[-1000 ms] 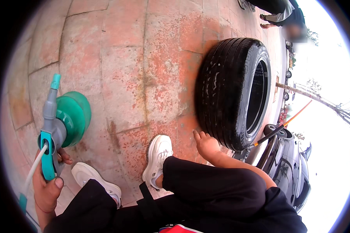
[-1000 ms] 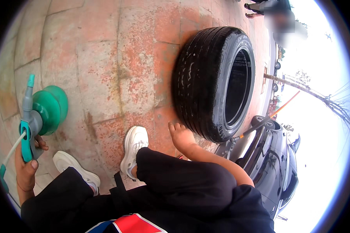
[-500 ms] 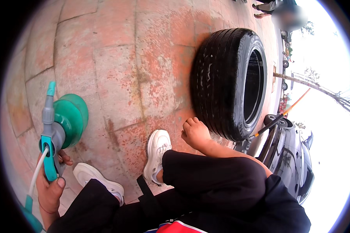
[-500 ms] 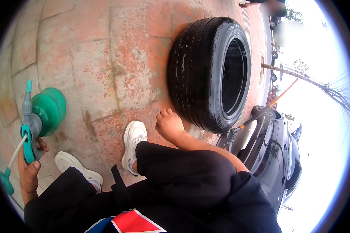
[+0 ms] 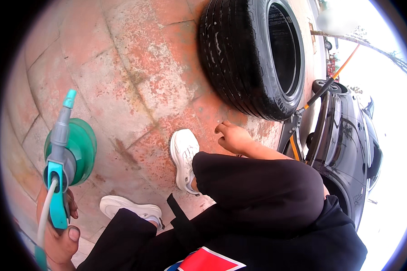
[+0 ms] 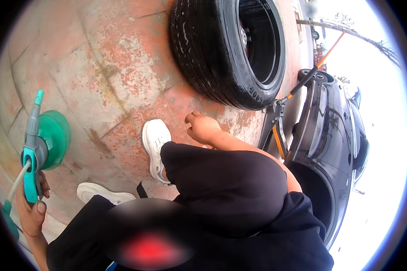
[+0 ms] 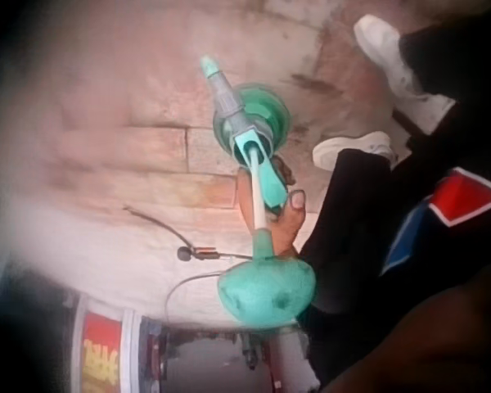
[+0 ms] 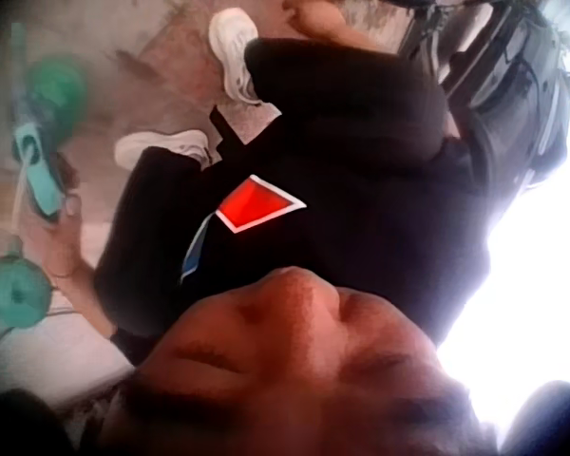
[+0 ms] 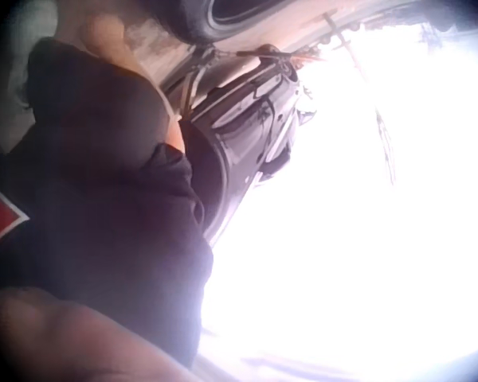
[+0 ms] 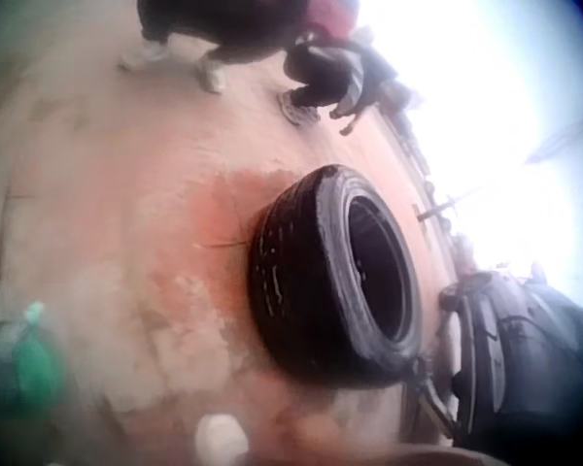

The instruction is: The person applies a liquid sealant from a green spray bottle along the inner bead of a car tire mounted on a rim. They rotate the tire to cover the circumference, then inspect the bead by hand.

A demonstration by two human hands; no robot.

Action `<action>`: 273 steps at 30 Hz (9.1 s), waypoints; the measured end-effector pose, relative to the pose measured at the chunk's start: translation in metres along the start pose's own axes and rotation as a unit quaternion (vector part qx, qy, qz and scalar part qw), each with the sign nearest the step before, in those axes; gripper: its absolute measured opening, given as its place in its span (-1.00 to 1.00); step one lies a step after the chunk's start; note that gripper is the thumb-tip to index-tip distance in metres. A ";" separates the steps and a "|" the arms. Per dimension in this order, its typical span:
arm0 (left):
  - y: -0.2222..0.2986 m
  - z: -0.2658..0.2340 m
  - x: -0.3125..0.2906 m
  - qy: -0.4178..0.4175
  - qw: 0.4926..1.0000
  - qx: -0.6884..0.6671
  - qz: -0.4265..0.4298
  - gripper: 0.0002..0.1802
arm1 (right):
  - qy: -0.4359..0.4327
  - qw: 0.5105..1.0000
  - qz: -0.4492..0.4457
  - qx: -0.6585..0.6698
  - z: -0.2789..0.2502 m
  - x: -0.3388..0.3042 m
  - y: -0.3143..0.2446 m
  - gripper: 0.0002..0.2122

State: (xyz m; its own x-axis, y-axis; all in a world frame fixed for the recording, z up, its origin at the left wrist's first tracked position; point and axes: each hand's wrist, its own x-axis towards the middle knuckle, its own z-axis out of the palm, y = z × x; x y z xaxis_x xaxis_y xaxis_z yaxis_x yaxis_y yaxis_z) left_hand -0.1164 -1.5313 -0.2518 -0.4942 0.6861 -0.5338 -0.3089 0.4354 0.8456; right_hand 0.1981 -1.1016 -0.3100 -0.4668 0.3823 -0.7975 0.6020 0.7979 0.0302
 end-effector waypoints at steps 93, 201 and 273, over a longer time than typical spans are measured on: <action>-0.051 0.167 0.108 -0.277 0.898 0.100 0.327 -0.54 | 0.265 0.922 0.247 0.135 -0.173 0.254 -0.103 -0.16; -0.048 0.178 0.091 -0.197 0.915 0.157 0.316 -0.49 | 0.327 0.875 -0.343 0.104 -0.114 -0.186 -0.136 -0.73; 0.115 0.343 0.023 -0.349 0.902 0.231 -0.109 -0.45 | 0.020 0.590 -0.290 0.754 0.185 -0.125 0.065 -0.54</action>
State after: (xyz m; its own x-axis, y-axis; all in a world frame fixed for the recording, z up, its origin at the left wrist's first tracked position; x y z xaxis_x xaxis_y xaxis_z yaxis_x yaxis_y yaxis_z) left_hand 0.1154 -1.2659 -0.1677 0.2188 0.6850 -0.6950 0.1139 0.6894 0.7154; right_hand 0.4153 -1.1839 -0.3193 -0.8743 0.2831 -0.3943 0.2114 -0.5091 -0.8344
